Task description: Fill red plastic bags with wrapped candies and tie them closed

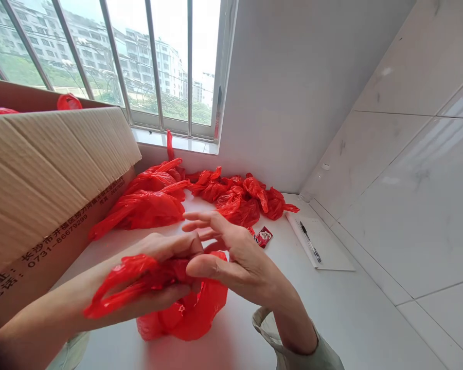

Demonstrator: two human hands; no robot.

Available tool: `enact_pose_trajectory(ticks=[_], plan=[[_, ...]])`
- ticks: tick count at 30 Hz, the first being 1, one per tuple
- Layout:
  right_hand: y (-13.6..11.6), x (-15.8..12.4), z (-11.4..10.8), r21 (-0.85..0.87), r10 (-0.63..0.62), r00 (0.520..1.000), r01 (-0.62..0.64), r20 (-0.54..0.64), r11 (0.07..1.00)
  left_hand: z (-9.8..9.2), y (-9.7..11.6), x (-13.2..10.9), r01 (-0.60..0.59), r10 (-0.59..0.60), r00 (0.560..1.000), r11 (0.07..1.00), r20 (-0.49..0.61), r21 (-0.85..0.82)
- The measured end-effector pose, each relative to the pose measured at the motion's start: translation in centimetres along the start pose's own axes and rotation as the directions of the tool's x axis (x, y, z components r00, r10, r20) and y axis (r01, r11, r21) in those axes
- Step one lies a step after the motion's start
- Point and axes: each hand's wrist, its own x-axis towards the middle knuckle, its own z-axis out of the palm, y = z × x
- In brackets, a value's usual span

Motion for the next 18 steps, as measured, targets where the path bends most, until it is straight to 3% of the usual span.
enact_pose_trajectory(ticks=[3, 6, 10, 12, 15, 16, 18], plan=[[1.5, 1.1, 0.9, 0.133, 0.058, 0.971, -0.091, 0.232, 0.987, -0.1, -0.1, 0.0, -0.104, 0.147, 0.981, 0.95, -0.128, 0.294], [2.2, 1.5, 1.5, 0.219, 0.116, 0.965, -0.17, 0.237, 0.961, -0.1, -0.5, 0.4, -0.091, 0.239, 0.942, 0.856, -0.234, 0.509], [3.2, 1.7, 1.4, 0.394, 0.234, 0.952, -0.296, 0.199, 0.87, 0.2, -1.3, 0.9, -0.036, 0.466, 0.821, 0.619, -0.33, 0.784], [3.9, 1.9, 1.4, 0.445, 0.27, 0.94, -0.338, 0.21, 0.829, 0.2, -1.7, 1.1, -0.038, 0.538, 0.77, 0.575, -0.343, 0.817], [4.6, 2.1, 1.4, 0.456, 0.241, 0.941, -0.328, 0.238, 0.827, 0.0, -1.9, 1.1, -0.052, 0.54, 0.784, 0.548, -0.306, 0.835], [4.6, 2.2, 1.5, 0.425, 0.223, 0.955, -0.288, 0.198, 0.858, -0.1, -1.9, 1.0, -0.049, 0.531, 0.8, 0.522, -0.28, 0.851], [4.4, 2.2, 1.3, 0.241, 0.162, 0.987, -0.16, 0.011, 0.957, -0.4, -1.7, 0.8, -0.012, 0.51, 0.828, 0.429, -0.232, 0.903]])
